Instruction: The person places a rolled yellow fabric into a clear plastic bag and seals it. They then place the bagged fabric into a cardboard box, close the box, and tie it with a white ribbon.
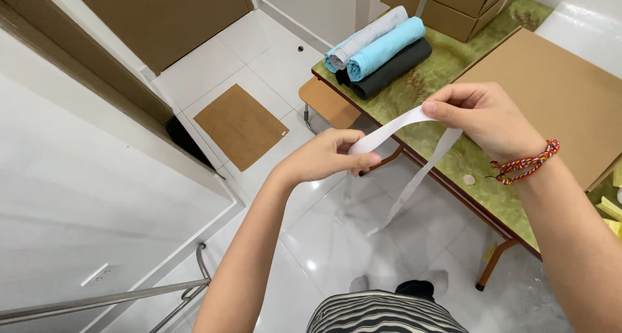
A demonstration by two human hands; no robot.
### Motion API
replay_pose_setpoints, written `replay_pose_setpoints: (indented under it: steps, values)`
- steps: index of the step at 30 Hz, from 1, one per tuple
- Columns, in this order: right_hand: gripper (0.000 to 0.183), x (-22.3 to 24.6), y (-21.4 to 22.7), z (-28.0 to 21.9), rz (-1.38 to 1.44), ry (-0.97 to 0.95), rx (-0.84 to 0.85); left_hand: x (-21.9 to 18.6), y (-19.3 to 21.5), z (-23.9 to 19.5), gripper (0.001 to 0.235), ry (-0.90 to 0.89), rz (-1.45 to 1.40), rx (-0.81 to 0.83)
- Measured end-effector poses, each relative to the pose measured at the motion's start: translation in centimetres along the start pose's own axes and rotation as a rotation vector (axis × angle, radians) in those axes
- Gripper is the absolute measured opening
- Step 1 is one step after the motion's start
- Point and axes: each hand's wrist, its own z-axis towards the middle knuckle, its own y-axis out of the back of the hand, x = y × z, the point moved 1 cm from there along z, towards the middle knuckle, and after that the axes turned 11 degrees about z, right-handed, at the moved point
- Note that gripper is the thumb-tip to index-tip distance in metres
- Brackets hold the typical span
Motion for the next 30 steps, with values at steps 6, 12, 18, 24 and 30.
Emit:
replay_pose_setpoints:
  steps: [6,12,18,24,30]
  values:
    - [0.014,0.7,-0.3,-1.1,-0.084,0.02,0.006,-1.0,-0.9,0.6,0.029,-0.125,-0.134,-0.022]
    - [0.008,3.1,-1.7,-2.7,-0.024,0.072,0.05,-0.2,-3.2,3.9,0.02,-0.357,-0.192,-0.155]
    - [0.024,2.5,1.9,-3.4,-0.325,-0.092,0.057,-1.9,-1.6,2.3,0.02,-0.216,-0.057,-0.16]
    - [0.026,0.5,5.9,-5.2,-0.412,-0.304,0.022,-0.4,-0.5,2.7,0.034,-0.125,0.044,-0.187]
    - [0.032,-2.2,11.7,-7.4,-0.417,-0.385,-0.086,0.2,-0.4,5.3,0.024,-0.056,0.008,-0.143]
